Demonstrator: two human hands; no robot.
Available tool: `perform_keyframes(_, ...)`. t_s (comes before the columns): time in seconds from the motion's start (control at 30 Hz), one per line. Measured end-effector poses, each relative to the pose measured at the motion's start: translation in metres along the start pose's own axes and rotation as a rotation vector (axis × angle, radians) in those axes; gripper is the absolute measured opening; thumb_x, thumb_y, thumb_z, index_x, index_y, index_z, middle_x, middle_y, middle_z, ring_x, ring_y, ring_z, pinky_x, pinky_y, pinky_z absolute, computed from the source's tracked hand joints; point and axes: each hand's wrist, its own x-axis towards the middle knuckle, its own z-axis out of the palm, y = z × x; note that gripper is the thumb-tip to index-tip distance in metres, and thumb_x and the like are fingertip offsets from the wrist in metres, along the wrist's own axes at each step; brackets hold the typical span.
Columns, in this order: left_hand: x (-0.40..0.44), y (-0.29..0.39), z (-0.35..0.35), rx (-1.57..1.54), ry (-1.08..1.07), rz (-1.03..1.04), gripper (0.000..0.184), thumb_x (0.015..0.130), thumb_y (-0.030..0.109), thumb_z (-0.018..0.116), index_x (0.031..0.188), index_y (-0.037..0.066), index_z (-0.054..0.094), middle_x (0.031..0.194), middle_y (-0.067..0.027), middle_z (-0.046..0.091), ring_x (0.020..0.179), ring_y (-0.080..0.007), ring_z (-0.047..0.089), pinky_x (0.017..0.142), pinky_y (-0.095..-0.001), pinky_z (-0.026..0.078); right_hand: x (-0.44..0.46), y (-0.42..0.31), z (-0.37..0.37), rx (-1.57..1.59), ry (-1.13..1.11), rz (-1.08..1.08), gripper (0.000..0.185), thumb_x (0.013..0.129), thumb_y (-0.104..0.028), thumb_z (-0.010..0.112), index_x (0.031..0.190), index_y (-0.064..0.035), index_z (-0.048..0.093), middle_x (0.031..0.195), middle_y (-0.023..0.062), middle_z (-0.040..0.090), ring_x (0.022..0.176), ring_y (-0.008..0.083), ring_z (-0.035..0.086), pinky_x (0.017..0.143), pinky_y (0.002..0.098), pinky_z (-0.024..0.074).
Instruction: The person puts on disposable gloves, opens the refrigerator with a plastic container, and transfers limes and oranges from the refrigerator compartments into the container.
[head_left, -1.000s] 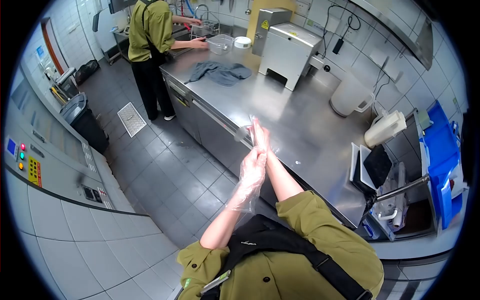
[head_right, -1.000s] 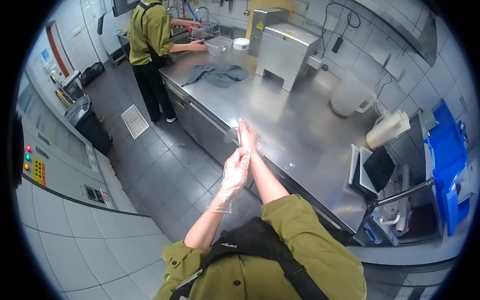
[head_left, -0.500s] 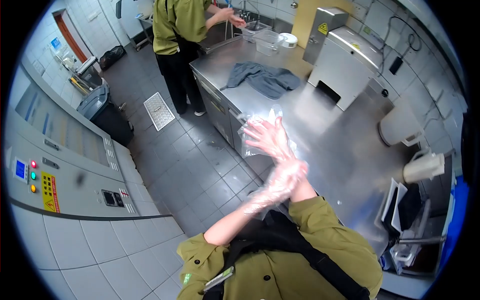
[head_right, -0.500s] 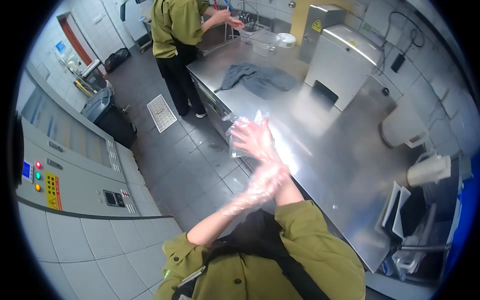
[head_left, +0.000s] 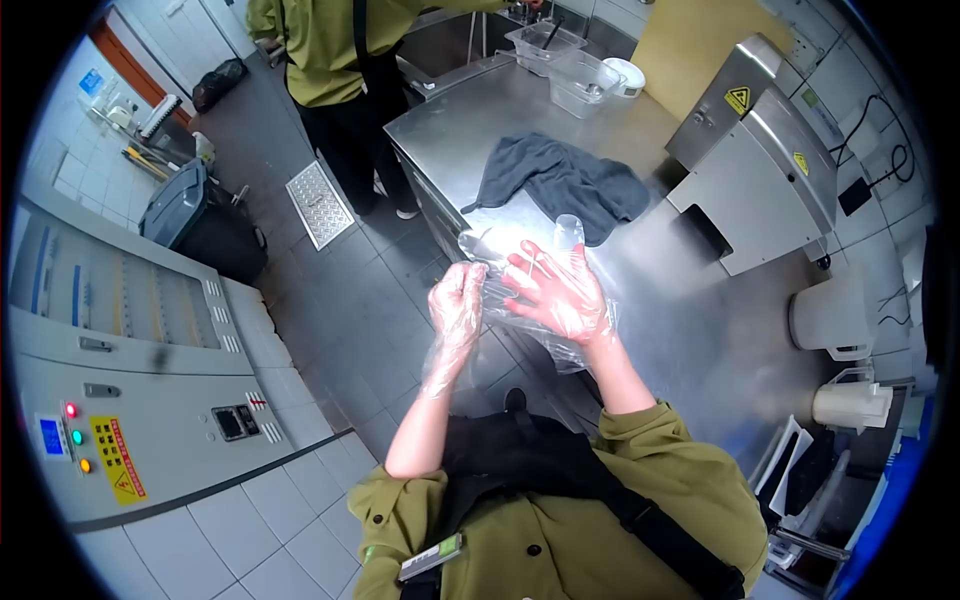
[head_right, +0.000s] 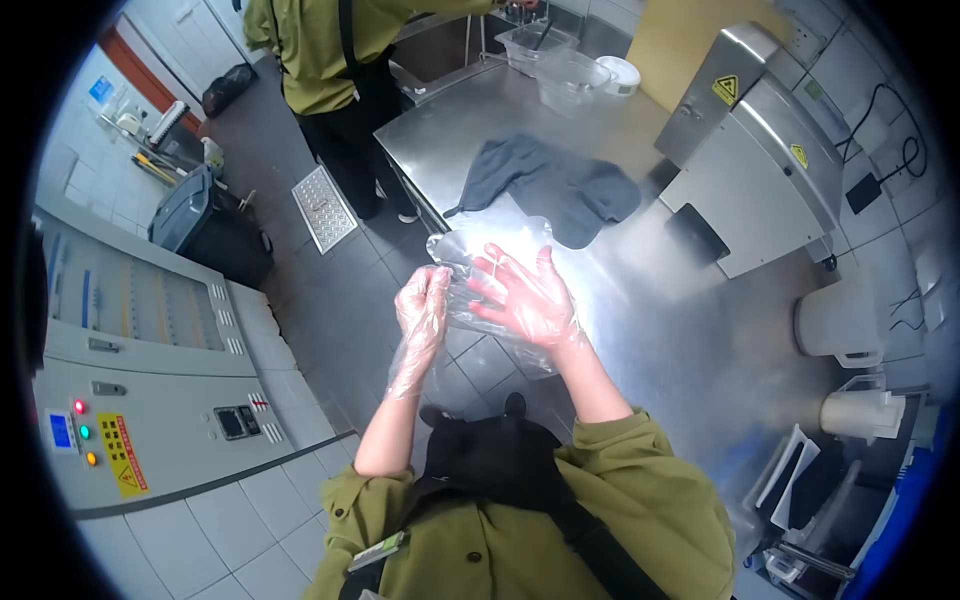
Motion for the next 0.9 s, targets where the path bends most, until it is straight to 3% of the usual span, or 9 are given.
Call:
perform_keyframes(0.2,0.058,-0.015,-0.031,0.074,0.13,0.225,0.014,0.084,0.016,0.058,0.08,0.003,0.061,0.061,-0.0114,0.056,0.053,-0.0213,0.055,0.054,-0.0293,0.043,0.051,0.012,0.012,-0.134,0.19,-0.119,0.073,0.084,-0.062,0.03,0.133,-0.0075,0.033,0.118,0.0179,0.048,0.117,0.0425,0.037,0.096,0.0498,0.0316)
perform_keyframes(0.23,0.065,-0.022,-0.039,0.127,0.085,0.229,0.014,0.085,0.014,0.057,0.081,0.001,0.06,0.064,-0.0077,0.057,0.056,-0.0129,0.052,0.057,-0.0263,0.043,0.059,0.016,0.015,-0.156,0.232,-0.145,0.073,0.084,-0.062,0.03,0.133,-0.0086,0.033,0.116,0.0179,0.048,0.117,0.0423,0.037,0.095,0.0493,0.0327)
perform_keyframes(0.33,0.09,-0.037,-0.063,0.122,0.116,0.386,0.013,0.083,0.014,0.058,0.081,0.001,0.06,0.064,-0.0089,0.057,0.057,-0.0174,0.054,0.057,-0.0283,0.044,0.087,0.029,0.019,-0.225,0.123,-0.122,0.07,0.084,-0.062,0.028,0.135,-0.0134,0.032,0.12,0.0178,0.046,0.118,0.0441,0.035,0.096,0.0486,0.0318)
perform_keyframes(0.5,0.139,-0.025,-0.121,0.118,0.141,0.081,0.018,0.081,0.015,0.058,0.093,0.001,0.057,0.082,-0.0113,0.056,0.075,-0.0245,0.055,0.068,-0.0341,0.044,0.147,0.063,0.036,-0.185,0.06,-0.212,0.063,0.086,-0.062,0.023,0.132,-0.0212,0.037,0.135,0.0187,0.033,0.125,0.0457,0.022,0.099,0.0601,0.0192)
perform_keyframes(0.53,0.144,-0.022,-0.131,0.187,0.276,0.294,0.026,0.08,0.02,0.059,0.097,0.001,0.054,0.092,-0.0121,0.051,0.087,-0.0269,0.049,0.076,-0.0383,0.04,0.159,0.066,0.028,-0.186,-0.005,-0.23,0.063,0.085,-0.062,0.023,0.131,-0.0212,0.039,0.136,0.0186,0.032,0.126,0.0448,0.02,0.099,0.0621,0.0174)
perform_keyframes(0.6,0.13,-0.014,-0.141,0.123,0.078,0.434,0.036,0.077,0.035,0.061,0.091,0.003,0.054,0.096,-0.014,0.051,0.093,-0.0294,0.047,0.078,-0.0413,0.038,0.189,0.071,0.012,-0.135,-0.005,-0.312,0.063,0.084,-0.063,0.023,0.123,-0.0211,0.05,0.137,0.0174,0.031,0.127,0.0414,0.02,0.098,0.0658,0.013)
perform_keyframes(0.67,0.102,-0.008,-0.136,0.223,-0.24,0.659,0.058,0.071,0.044,0.068,0.11,0.004,0.052,0.105,-0.0158,0.049,0.098,-0.0313,0.046,0.084,-0.0432,0.038,0.22,0.072,-0.001,-0.128,0.016,-0.334,0.062,0.084,-0.063,0.023,0.117,-0.0215,0.055,0.136,0.0158,0.034,0.127,0.0395,0.022,0.1,0.0647,0.0112)
perform_keyframes(0.7,0.093,-0.005,-0.133,0.268,-0.294,0.628,0.063,0.067,0.038,0.071,0.116,0.005,0.049,0.108,-0.0176,0.047,0.1,-0.034,0.045,0.084,-0.0448,0.038,0.237,0.075,-0.004,-0.139,0.024,-0.376,0.062,0.084,-0.063,0.023,0.115,-0.0216,0.056,0.135,0.0152,0.035,0.126,0.0393,0.023,0.1,0.0646,0.0109)
perform_keyframes(0.9,0.164,-0.04,-0.119,0.19,-0.133,0.604,0.014,0.07,0.003,0.061,0.084,0.004,0.056,0.08,-0.0109,0.057,0.077,-0.0297,0.054,0.067,-0.0363,0.045,0.299,0.067,-0.005,-0.084,-0.037,-0.447,0.059,0.085,-0.064,0.023,0.11,-0.0225,0.057,0.136,0.0156,0.032,0.129,0.0408,0.016,0.097,0.0684,0.0118)
